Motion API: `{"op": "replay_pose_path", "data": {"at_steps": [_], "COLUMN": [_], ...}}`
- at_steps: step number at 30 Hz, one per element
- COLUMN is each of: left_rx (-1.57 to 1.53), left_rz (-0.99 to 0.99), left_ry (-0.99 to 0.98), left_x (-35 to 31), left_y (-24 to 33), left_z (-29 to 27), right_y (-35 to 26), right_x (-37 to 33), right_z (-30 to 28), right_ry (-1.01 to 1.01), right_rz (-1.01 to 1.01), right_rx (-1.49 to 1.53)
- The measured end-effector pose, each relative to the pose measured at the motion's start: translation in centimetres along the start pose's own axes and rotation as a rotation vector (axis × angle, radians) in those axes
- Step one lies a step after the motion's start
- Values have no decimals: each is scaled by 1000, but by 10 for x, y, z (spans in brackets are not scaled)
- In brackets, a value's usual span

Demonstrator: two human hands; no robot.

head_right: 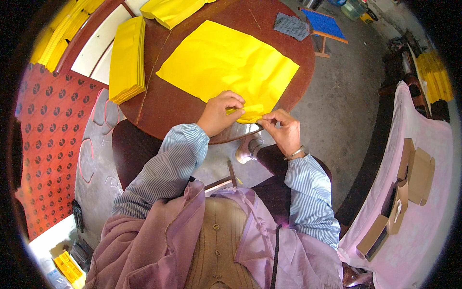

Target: The person folds yellow fabric pieces on a round table, aligning edges and pressing creases by hand. They stack the folded pieces into a neat pile on the table.

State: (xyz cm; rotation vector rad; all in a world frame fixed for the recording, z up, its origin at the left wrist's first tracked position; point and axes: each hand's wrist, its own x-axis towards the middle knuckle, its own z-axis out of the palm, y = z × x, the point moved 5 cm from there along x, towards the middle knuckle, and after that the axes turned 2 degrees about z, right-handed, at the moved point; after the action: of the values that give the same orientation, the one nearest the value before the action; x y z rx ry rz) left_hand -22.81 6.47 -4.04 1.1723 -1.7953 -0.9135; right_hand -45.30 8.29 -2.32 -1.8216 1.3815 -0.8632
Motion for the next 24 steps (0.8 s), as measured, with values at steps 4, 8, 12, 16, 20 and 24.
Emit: {"op": "replay_pose_path", "data": {"at_steps": [4, 8, 12, 16, 20, 24], "left_rx": [-23, 2, 22, 1, 14, 36], "left_rz": [-10, 18, -9, -12, 20, -6], "left_ry": [-40, -64, -65, -75, -64, -36], "left_x": [-1, -2, -2, -2, -2, -4], "left_y": [0, 2, 1, 2, 6, 8], "left_z": [-2, -2, -1, -2, -2, 1], "right_y": [2, 0, -4, -5, -2, -2], "right_x": [1, 2, 2, 2, 3, 3], "right_z": [1, 2, 2, 1, 2, 3], "right_ry": [5, 30, 55, 53, 50, 60], "right_rz": [9, -8, -50, -45, -21, -12], "right_rx": [28, 16, 4, -2, 15, 45]}}
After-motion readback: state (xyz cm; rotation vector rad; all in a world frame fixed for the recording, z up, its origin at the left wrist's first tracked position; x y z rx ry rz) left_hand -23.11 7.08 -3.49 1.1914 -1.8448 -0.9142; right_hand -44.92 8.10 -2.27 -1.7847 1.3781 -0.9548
